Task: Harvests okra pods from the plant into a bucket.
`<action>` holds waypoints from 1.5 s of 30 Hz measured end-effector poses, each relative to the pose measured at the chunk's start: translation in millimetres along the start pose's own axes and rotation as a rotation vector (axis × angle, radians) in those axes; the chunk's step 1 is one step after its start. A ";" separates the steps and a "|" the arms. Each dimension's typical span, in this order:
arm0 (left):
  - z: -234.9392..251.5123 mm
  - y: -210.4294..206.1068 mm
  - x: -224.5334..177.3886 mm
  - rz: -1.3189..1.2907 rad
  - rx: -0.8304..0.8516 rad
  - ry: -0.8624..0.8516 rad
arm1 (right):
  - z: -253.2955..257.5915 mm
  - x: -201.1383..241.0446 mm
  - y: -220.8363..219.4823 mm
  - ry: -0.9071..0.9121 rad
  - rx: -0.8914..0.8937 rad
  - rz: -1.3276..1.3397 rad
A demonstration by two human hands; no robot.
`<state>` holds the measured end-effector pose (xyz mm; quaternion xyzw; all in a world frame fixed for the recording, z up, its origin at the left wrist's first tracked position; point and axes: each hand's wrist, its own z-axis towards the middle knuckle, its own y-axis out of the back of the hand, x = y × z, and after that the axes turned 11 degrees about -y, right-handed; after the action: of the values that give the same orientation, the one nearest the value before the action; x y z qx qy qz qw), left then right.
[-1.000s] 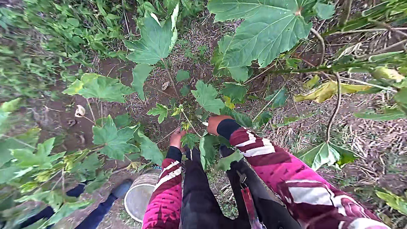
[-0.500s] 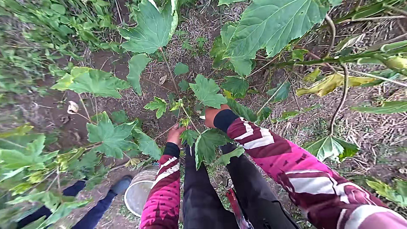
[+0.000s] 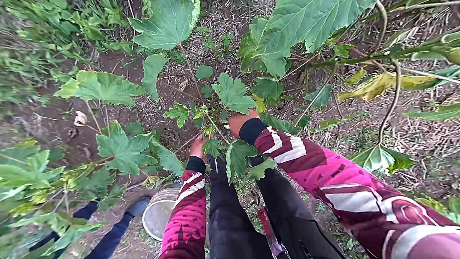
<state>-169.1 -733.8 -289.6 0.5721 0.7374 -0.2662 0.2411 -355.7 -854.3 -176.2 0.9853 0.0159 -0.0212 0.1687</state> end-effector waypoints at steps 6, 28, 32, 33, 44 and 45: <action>-42.2 -0.5 -9.7 0.133 0.132 0.093 | 6.2 -40.3 -8.7 -0.022 0.037 0.073; 27.5 -41.7 -80.7 0.100 -0.249 -0.418 | 68.9 -7.9 -19.4 -0.032 0.356 0.839; 29.7 -39.2 -73.5 -0.002 -0.352 -0.381 | 60.3 -6.2 -12.3 -0.048 0.401 0.842; 26.9 -39.5 -72.9 -0.007 -0.359 -0.362 | 53.2 -7.8 -6.2 -0.042 0.420 0.826; 17.8 -33.2 -57.4 -0.159 -0.376 -0.286 | 54.1 3.2 -7.9 0.042 0.302 0.700; 17.1 -32.5 -57.3 -0.155 -0.374 -0.277 | 54.3 4.8 -9.1 0.043 0.282 0.680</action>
<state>-186.8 -792.7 -260.7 0.4173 0.7754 -0.2186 0.4205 -353.3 -863.7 -230.6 0.9481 -0.3119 0.0546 0.0282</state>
